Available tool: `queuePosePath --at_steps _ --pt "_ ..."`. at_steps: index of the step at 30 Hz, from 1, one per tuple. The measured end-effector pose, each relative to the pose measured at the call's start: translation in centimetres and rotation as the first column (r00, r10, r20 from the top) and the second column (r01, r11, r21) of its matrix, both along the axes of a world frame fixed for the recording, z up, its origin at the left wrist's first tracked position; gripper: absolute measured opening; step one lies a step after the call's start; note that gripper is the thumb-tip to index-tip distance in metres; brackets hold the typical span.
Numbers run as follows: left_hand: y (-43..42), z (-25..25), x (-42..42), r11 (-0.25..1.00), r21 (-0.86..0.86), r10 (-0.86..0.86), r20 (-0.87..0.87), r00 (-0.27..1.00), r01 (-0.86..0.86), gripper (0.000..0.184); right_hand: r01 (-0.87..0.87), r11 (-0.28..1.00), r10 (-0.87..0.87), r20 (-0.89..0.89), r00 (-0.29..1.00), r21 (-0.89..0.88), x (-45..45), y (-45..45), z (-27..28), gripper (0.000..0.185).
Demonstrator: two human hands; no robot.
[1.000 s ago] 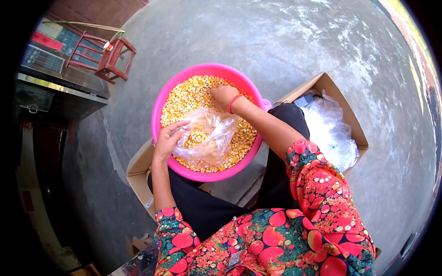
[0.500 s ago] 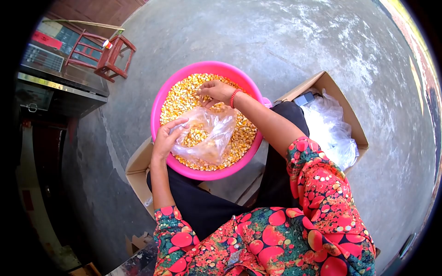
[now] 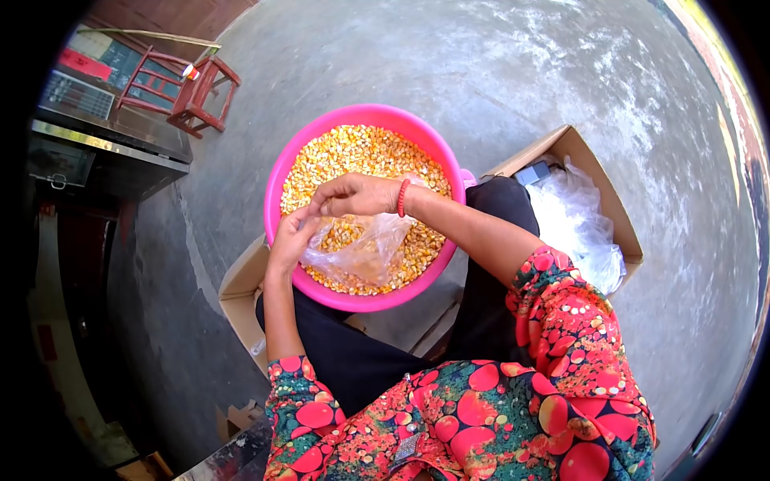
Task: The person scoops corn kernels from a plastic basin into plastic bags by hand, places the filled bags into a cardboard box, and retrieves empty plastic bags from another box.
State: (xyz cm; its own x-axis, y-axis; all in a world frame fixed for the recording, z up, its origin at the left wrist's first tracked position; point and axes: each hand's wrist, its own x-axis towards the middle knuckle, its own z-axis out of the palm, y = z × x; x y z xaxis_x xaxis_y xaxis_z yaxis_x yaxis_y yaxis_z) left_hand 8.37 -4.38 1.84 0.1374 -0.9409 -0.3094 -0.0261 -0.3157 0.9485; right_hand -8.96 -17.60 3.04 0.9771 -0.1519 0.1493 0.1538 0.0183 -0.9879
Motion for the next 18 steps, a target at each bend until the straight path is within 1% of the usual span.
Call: queuePosePath --at_steps 1,2,3,4,5,6,8,9,10,11,12,14,15,16,17,18 --pt "0.1 0.0 0.1 1.0 0.011 0.012 0.009 1.0 -0.012 0.025 0.034 0.999 -0.035 0.029 0.999 0.029 -0.2 0.7 0.2 0.014" --pt "0.1 -0.1 0.0 1.0 0.015 0.014 0.008 1.0 -0.014 0.025 0.032 0.999 -0.033 0.028 0.999 0.033 -0.2 0.6 0.0 0.014" --pt "0.0 0.2 -0.4 0.999 -0.038 0.016 0.038 0.999 -0.015 0.025 0.17 0.964 -0.164 0.044 0.985 -0.203 -0.1 0.0 -0.3 0.016" --pt "-0.1 0.7 -0.7 0.996 -0.092 0.019 0.068 0.997 -0.013 0.026 0.296 0.855 -0.285 0.09 0.954 -0.425 0.0 -0.7 -0.7 0.018" --pt "0.0 1.3 -0.8 0.996 -0.091 0.019 0.067 0.998 -0.013 0.026 0.405 0.728 -0.386 0.158 0.909 -0.553 -0.2 -1.4 -1.4 0.024" --pt "0.1 2.1 -0.9 0.997 -0.076 0.039 0.078 0.996 -0.033 0.026 0.399 0.59 -0.43 0.146 0.891 -0.702 -0.6 -2.3 -1.9 0.02" --pt "0.3 2.6 -0.6 0.997 -0.062 0.056 0.09 0.994 -0.05 0.027 0.355 0.495 -0.508 0.067 0.859 -0.793 -1.1 -3.2 -3.6 0.017" --pt "0.4 2.6 -0.3 0.99 -0.114 0.09 0.04 0.995 -0.085 0.028 0.356 0.495 -0.511 0.066 0.857 -0.793 -1.4 -3.7 -3.4 0.017" --pt "0.5 2.6 -0.1 0.979 -0.163 0.122 -0.011 0.992 -0.122 0.029 0.133 0.582 -0.414 -0.151 0.898 -0.802 -1.6 -4.1 -3.1 0.018" --pt "0.4 2.4 0.1 0.979 -0.163 0.122 -0.011 0.992 -0.122 0.029 -0.094 0.644 -0.298 -0.362 0.883 -0.759 -1.7 -4.4 -2.9 0.019" --pt "0.4 2.1 0.3 0.968 -0.195 0.15 -0.043 0.988 -0.156 0.029 -0.095 0.644 -0.297 -0.362 0.884 -0.759 -1.7 -4.6 -2.8 0.019" --pt "0.7 1.8 0.6 0.955 -0.224 0.184 -0.075 0.98 -0.196 0.03 -0.007 0.722 -0.3 -0.322 0.898 -0.692 -1.6 -4.6 -2.7 0.019" --pt "0.8 1.9 0.5 0.947 -0.234 0.209 -0.078 0.975 -0.222 0.03 0.093 0.691 -0.354 -0.224 0.908 -0.716 -1.6 -4.5 -1.9 0.017" --pt "0.9 2.0 0.5 0.938 -0.245 0.233 -0.081 0.969 -0.246 0.03 0.092 0.692 -0.353 -0.224 0.908 -0.716 -1.7 -4.5 -1.2 0.017" --pt "1.0 2.1 0.5 0.938 -0.245 0.234 -0.081 0.969 -0.247 0.03 0.215 0.806 -0.411 -0.26 0.874 -0.551 -2.0 -4.6 -0.3 0.015" --pt "1.1 2.2 0.5 0.928 -0.263 0.248 -0.087 0.965 -0.262 0.03 0.341 0.867 -0.457 -0.309 0.834 -0.362 -2.1 -4.6 0.5 0.013"
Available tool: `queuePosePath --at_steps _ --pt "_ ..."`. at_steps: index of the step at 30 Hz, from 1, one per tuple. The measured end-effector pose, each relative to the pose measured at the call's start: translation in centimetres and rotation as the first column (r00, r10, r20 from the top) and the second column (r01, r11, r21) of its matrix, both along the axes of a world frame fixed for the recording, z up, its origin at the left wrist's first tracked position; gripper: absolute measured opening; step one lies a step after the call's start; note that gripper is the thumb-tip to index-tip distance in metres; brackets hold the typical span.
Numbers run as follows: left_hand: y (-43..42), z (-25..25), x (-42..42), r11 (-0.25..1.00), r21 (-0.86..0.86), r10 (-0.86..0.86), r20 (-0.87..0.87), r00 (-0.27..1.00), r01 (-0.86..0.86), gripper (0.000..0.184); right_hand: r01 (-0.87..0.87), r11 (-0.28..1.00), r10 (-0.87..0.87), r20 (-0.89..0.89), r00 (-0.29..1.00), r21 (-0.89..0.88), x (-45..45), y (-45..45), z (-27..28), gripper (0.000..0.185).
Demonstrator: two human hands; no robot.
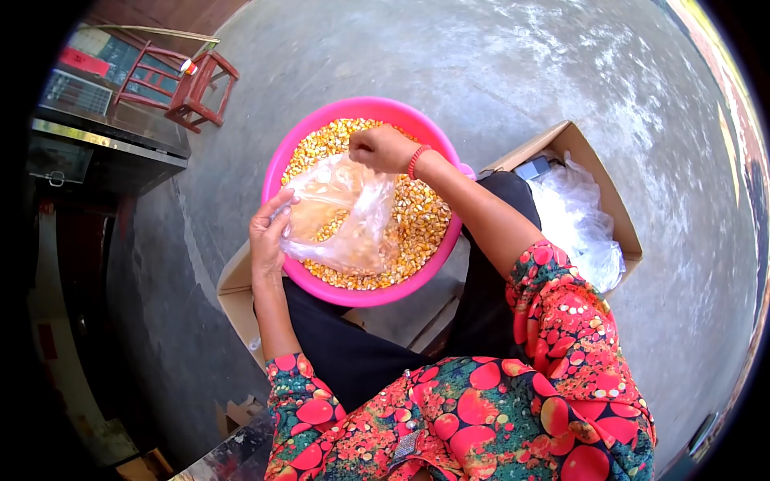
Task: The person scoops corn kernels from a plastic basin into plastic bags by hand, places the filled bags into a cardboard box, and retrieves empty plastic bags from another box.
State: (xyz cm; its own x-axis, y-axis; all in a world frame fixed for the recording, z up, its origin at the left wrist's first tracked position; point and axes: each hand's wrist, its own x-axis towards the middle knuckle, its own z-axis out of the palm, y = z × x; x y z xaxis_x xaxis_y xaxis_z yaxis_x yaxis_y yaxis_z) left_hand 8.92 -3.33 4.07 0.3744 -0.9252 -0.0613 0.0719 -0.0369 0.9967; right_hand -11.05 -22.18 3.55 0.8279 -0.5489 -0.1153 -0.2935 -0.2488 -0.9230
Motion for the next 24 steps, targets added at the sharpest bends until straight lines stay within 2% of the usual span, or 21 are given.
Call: queuePosePath --at_steps 1,2,4,5,6,8,10,11,13,14,16,17,19,20,22,24 --pt "0.1 0.1 0.1 1.0 -0.02 0.016 -0.001 1.0 -0.016 0.03 0.044 0.971 -0.006 0.162 0.987 -0.236 0.2 -0.5 -1.2 0.013" --pt "0.2 0.1 0.1 1.0 -0.019 0.017 -0.001 1.0 -0.017 0.03 0.044 0.971 -0.005 0.162 0.987 -0.236 0.3 -0.8 -1.3 0.013" --pt "0.3 0.1 0.2 0.996 -0.056 0.072 -0.034 0.997 -0.074 0.03 -0.01 0.996 -0.032 0.479 0.877 0.084 0.6 -0.7 -0.8 0.017" --pt "0.4 0.2 0.4 0.996 -0.056 0.072 -0.034 0.997 -0.073 0.03 -0.04 0.992 -0.03 0.538 0.843 0.119 0.4 -0.7 -0.5 0.02" --pt "0.5 0.2 0.5 0.991 -0.106 0.078 -0.067 0.995 -0.084 0.03 -0.04 0.992 -0.031 0.537 0.843 0.12 0.2 -0.3 0.4 0.02" --pt "0.8 0.3 0.7 0.984 -0.153 0.08 -0.102 0.992 -0.095 0.031 -0.044 0.968 -0.099 0.54 0.836 0.245 -0.3 0.3 2.1 0.019" --pt "1.1 0.8 0.7 0.973 -0.219 0.032 -0.166 0.986 -0.068 0.035 -0.039 0.965 -0.112 0.541 0.833 0.258 -0.5 0.3 2.7 0.018" --pt "1.1 1.0 0.5 0.974 -0.215 0.034 -0.167 0.985 -0.07 0.035 -0.051 0.945 -0.126 0.505 0.854 0.322 -0.7 0.1 2.7 0.017" --pt "0.7 2.0 -0.3 0.976 -0.199 0.075 -0.058 0.996 -0.085 0.04 -0.048 0.902 -0.154 0.425 0.892 0.429 -0.8 -0.9 1.5 0.014" --pt "0.5 2.1 -0.2 0.977 -0.198 0.074 -0.058 0.996 -0.084 0.04 -0.048 0.902 -0.155 0.425 0.892 0.43 -0.8 -1.7 0.5 0.014" --pt "0.5 2.2 0.1 0.998 -0.056 0.013 -0.031 0.999 -0.015 0.043 0.061 0.908 -0.166 0.222 0.961 0.415 -1.0 -2.3 0.1 0.012" --pt "0.6 1.6 0.7 0.998 -0.056 0.013 -0.032 0.999 -0.014 0.043 0.091 0.91 -0.191 0.214 0.958 0.404 -1.2 -2.4 -0.1 0.014" --pt "1.3 -0.3 2.0 0.994 0.107 0.009 0.258 0.966 -0.038 0.036 0.111 0.906 -0.221 0.234 0.947 0.409 -1.4 -2.5 -0.3 0.016" --pt "1.7 -0.8 2.5 0.993 0.11 0.011 0.257 0.966 -0.041 0.036 0.128 0.9 -0.251 0.254 0.934 0.417 -1.4 -2.5 -0.5 0.018" --pt "2.2 -1.2 3.3 0.964 0.265 -0.086 0.2 0.976 0.031 0.022 0.144 0.912 -0.242 0.222 0.945 0.383 -1.3 -2.5 -0.3 0.023" --pt "2.4 -1.9 3.5 0.968 0.247 -0.028 0.261 0.965 -0.038 0.015 0.162 0.974 -0.181 0.109 0.978 0.161 -1.1 -2.5 -0.4 0.025"
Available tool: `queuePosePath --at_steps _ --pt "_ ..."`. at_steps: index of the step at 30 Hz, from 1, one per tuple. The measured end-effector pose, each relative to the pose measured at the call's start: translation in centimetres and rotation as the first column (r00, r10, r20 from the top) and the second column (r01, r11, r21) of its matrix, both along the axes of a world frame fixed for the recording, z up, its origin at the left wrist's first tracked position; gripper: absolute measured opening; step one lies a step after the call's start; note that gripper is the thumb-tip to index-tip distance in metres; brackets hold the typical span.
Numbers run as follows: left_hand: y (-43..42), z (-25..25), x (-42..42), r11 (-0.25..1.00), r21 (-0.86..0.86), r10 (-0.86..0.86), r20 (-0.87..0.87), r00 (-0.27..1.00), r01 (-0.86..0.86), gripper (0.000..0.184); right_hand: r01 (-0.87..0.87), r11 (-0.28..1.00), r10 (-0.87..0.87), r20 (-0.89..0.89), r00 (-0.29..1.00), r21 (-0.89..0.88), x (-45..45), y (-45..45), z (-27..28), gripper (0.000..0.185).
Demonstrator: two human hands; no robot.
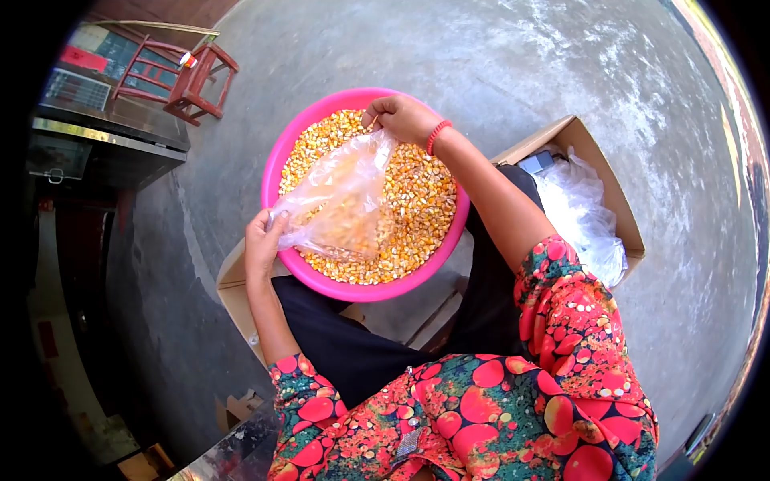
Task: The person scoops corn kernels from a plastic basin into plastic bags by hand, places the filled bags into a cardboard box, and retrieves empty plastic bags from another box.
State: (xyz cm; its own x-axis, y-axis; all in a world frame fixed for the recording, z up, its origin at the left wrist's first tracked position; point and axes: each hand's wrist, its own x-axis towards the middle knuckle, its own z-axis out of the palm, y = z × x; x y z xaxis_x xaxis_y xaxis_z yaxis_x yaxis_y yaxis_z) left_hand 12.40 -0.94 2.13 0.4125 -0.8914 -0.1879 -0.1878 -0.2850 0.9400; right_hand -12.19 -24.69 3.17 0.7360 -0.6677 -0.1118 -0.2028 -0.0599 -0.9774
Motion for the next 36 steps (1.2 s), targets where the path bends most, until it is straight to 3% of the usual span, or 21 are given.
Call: queuePosePath --at_steps 1,3,4,6,7,9,11,12,15,18,21,22,24,25,27,28,29,30,31,35,36 --pt "0.1 -0.1 0.0 0.998 -0.02 0.056 0.06 0.997 -0.054 0.01 -0.001 1.0 0.001 0.001 1.0 -0.001 0.2 0.0 -0.3 0.025" --pt "0.4 0.8 -0.5 0.993 -0.059 0.102 0.016 0.995 -0.101 0.011 0.188 0.881 -0.206 0.007 0.979 -0.435 0.6 0.2 -0.4 0.023" --pt "0.4 1.4 -1.0 0.985 -0.094 0.145 -0.032 0.989 -0.147 0.012 0.188 0.881 -0.204 0.01 0.979 -0.435 0.8 0.5 0.0 0.023" --pt "0.4 1.4 -1.6 0.984 -0.115 0.128 -0.057 0.99 -0.134 0.013 0.433 0.788 -0.217 0.46 0.861 -0.437 1.2 1.3 1.9 0.023" --pt "0.3 1.4 -1.9 0.984 -0.133 0.108 -0.086 0.99 -0.119 0.013 0.389 0.794 -0.138 0.485 0.864 -0.467 1.2 2.3 3.4 0.026" --pt "0.0 1.6 -2.6 0.989 -0.121 0.071 -0.097 0.993 -0.083 0.013 0.149 0.939 0.033 0.51 0.859 -0.311 2.0 4.9 4.2 0.029" --pt "-0.4 1.6 -3.0 0.991 -0.132 0.01 -0.15 0.989 -0.031 0.014 -0.087 0.909 0.28 0.442 0.852 -0.409 2.9 7.7 5.1 0.025" --pt "-0.6 1.6 -3.0 0.991 -0.13 0.005 -0.149 0.989 -0.025 0.014 -0.073 0.757 0.405 0.379 0.832 -0.649 3.9 8.1 3.9 0.019" --pt "-0.8 1.7 -2.7 0.978 -0.189 0.034 -0.257 0.966 -0.084 0.014 -0.231 0.696 0.521 0.257 0.814 -0.68 3.8 8.6 2.0 0.013" --pt "-0.9 2.0 -2.2 0.959 -0.228 0.082 -0.342 0.936 -0.168 0.018 -0.056 0.597 0.357 0.202 0.912 -0.801 2.8 6.9 1.6 0.015" --pt "-0.8 2.1 -1.3 0.945 -0.286 0.02 -0.429 0.903 -0.157 0.028 0.059 0.519 -0.007 0.065 0.998 -0.853 1.2 5.3 3.2 0.037" --pt "-0.8 2.1 -1.1 0.945 -0.291 0.009 -0.43 0.903 -0.148 0.028 0.135 0.445 -0.06 0.121 0.991 -0.885 1.1 4.4 2.2 0.042" --pt "-0.7 2.0 -0.9 0.931 -0.333 0.005 -0.404 0.915 -0.152 0.029 -0.145 0.735 0.038 -0.173 0.984 -0.662 0.1 3.1 0.6 0.039" --pt "-0.6 2.0 -0.7 0.928 -0.343 -0.007 -0.399 0.917 -0.142 0.029 -0.139 0.734 0.03 -0.173 0.984 -0.664 -0.1 2.6 0.5 0.039" --pt "-0.6 1.9 -0.6 0.925 -0.345 0.022 -0.364 0.931 -0.157 0.029 -0.46 0.794 0.314 -0.378 0.871 -0.398 -0.3 1.8 0.9 0.025" --pt "-0.6 1.9 -0.6 0.921 -0.346 0.06 -0.33 0.942 -0.18 0.028 -0.457 0.794 0.311 -0.378 0.872 -0.4 -0.5 1.5 1.2 0.025" --pt "-0.5 1.9 -0.4 0.92 -0.348 0.058 -0.328 0.943 -0.178 0.028 -0.383 0.908 0.373 -0.09 0.923 -0.171 -0.6 1.2 1.3 0.017" --pt "-0.4 1.9 -0.3 0.945 -0.286 0.109 -0.187 0.976 -0.16 0.027 -0.354 0.931 0.329 0.208 0.921 0.094 -0.7 0.9 1.4 0.012" --pt "-0.2 1.9 -0.2 0.965 -0.217 0.146 -0.035 0.989 -0.15 0.026 -0.344 0.927 0.294 0.283 0.913 0.15 -0.8 0.3 1.3 0.008" --pt "1.2 2.3 0.0 0.975 -0.179 0.131 -0.002 0.991 -0.129 0.026 -0.287 0.928 0.138 0.496 0.857 0.237 -1.4 -0.2 2.4 0.007" --pt "1.7 2.8 -0.1 0.968 -0.194 0.139 -0.107 0.984 -0.158 0.024 -0.287 0.929 0.137 0.503 0.854 0.235 -1.7 -0.2 2.9 0.007"
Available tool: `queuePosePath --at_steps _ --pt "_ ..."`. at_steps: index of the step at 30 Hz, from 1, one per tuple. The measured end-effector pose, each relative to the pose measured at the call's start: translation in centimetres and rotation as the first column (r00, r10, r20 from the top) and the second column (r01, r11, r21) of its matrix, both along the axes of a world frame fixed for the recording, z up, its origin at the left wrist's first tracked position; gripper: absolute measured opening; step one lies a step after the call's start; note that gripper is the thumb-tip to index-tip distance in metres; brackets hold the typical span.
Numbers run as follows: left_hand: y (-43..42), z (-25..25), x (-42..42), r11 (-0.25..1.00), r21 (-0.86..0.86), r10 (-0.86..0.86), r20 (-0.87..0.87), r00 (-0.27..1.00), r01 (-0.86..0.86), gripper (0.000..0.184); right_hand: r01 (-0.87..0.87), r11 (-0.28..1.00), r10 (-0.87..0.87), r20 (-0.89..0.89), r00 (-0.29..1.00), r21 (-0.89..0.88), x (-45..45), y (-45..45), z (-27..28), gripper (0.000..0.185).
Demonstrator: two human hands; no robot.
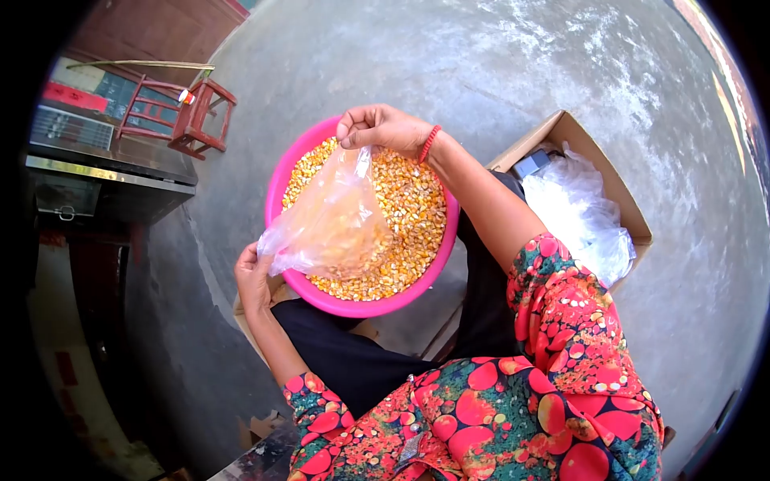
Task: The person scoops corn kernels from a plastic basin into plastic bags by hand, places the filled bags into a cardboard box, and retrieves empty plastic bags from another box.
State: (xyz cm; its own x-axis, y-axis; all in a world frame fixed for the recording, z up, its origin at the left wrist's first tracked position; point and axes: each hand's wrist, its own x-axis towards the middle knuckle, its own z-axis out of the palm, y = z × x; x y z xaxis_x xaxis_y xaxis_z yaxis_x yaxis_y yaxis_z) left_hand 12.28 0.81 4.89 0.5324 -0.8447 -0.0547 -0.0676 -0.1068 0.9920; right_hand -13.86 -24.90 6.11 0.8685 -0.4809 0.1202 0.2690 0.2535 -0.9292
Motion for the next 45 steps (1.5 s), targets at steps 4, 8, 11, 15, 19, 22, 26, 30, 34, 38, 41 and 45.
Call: queuePosePath --at_steps 4,8,11,15,19,22,26,30,34,38,41,45 --pt "2.8 2.2 -0.6 0.969 -0.222 0.047 -0.262 0.964 -0.108 0.017 0.02 1.0 -0.019 0.048 0.999 -0.017 -0.3 0.6 1.1 0.011" --pt "3.6 5.9 -3.0 0.915 -0.398 -0.052 -0.293 0.955 -0.073 0.013 -0.027 0.996 0.022 0.065 0.998 0.086 -0.6 1.3 1.7 0.017" --pt "3.4 10.1 -5.4 0.895 -0.415 0.074 -0.224 0.972 -0.164 0.011 0.007 0.999 -0.013 0.112 0.994 0.051 -0.8 2.2 2.5 0.016" --pt "2.3 14.8 -9.2 0.804 -0.511 0.294 -0.104 0.95 -0.305 0.013 0.108 0.994 -0.112 0.26 0.959 0.03 -0.4 5.1 5.2 0.018" --pt "0.2 16.6 -12.9 0.839 -0.528 0.209 0.089 0.974 -0.131 0.013 -0.013 1.0 0.016 0.327 0.945 -0.012 0.1 9.3 8.3 0.021" --pt "-2.3 15.5 -15.6 0.88 -0.475 0.076 0.126 0.989 -0.007 0.019 -0.093 0.938 0.167 0.199 0.966 -0.332 1.1 11.5 7.1 0.022" --pt "-2.6 13.3 -15.5 0.937 -0.334 -0.044 0.187 0.981 0.105 0.054 -0.132 0.882 0.172 0.049 0.984 -0.453 0.6 11.5 6.6 0.016" --pt "-2.0 7.8 -12.0 0.941 -0.153 -0.166 0.57 0.805 0.303 0.105 0.013 0.965 0.043 0.21 0.977 -0.26 -0.4 9.4 6.9 0.013" --pt "-1.6 -1.4 -10.2 0.845 0.364 -0.511 0.334 0.792 0.392 0.07 0.002 0.965 0.09 0.339 0.936 -0.261 1.5 10.9 6.1 0.014" --pt "-2.2 -3.3 -10.8 0.952 0.205 -0.27 0.217 0.938 0.226 0.061 -0.184 0.953 0.264 0.363 0.894 -0.239 2.7 11.6 5.7 0.028" --pt "-2.3 -2.7 -10.7 0.984 0.139 -0.133 0.142 0.981 0.113 0.055 0.037 0.898 -0.008 0.068 0.998 -0.439 1.3 8.1 5.0 0.054" --pt "-2.2 -2.6 -10.2 0.991 0.123 -0.061 0.087 0.994 0.05 0.046 -0.321 0.577 -0.064 -0.434 0.899 -0.751 0.7 6.1 1.4 0.061"
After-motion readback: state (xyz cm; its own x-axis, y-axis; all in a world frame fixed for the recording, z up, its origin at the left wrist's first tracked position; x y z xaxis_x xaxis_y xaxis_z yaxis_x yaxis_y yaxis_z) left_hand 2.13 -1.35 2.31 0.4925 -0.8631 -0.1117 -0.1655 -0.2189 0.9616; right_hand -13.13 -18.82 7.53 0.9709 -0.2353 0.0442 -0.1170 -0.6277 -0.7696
